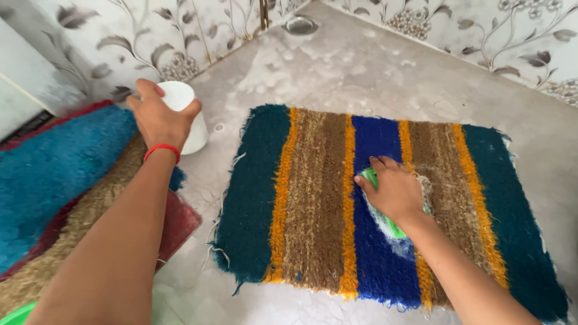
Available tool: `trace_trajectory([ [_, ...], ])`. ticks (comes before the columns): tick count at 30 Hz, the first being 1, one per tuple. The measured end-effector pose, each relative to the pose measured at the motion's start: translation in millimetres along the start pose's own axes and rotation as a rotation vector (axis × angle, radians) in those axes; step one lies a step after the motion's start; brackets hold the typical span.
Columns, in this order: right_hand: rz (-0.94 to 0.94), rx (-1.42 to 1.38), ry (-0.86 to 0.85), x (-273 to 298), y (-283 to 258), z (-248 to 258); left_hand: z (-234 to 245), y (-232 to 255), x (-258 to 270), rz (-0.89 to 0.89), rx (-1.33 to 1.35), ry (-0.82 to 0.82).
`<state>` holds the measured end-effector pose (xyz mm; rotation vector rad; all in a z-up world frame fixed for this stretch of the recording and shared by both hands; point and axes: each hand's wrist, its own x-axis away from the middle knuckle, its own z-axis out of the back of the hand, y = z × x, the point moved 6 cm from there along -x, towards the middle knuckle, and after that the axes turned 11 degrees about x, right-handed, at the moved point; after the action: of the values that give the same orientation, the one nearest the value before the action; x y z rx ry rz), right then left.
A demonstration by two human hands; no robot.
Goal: The person scrubs a multi-colored striped rug with a green brush and soapy water while sitting on the floor, then uses a green pitcher to pour water and rinse the rug.
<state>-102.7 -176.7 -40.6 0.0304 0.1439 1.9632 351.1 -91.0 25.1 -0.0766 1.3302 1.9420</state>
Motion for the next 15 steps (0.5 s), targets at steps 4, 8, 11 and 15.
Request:
trace_trajectory([
  [4, 0.027, 0.007, 0.064, -1, -1, 1, -18, -32, 0, 0.01, 0.017, 0.056],
  [8, 0.012, -0.029, 0.03, -3, -3, 1, -32, -43, -14, -0.049, -0.004, 0.07],
  [11, -0.024, -0.076, 0.005, -3, -3, 4, -37, -26, -10, -0.279, -0.214, 0.109],
  [15, -0.096, -0.173, -0.136, -4, 1, 9, -76, 23, 37, -0.435, -0.52, -0.024],
])
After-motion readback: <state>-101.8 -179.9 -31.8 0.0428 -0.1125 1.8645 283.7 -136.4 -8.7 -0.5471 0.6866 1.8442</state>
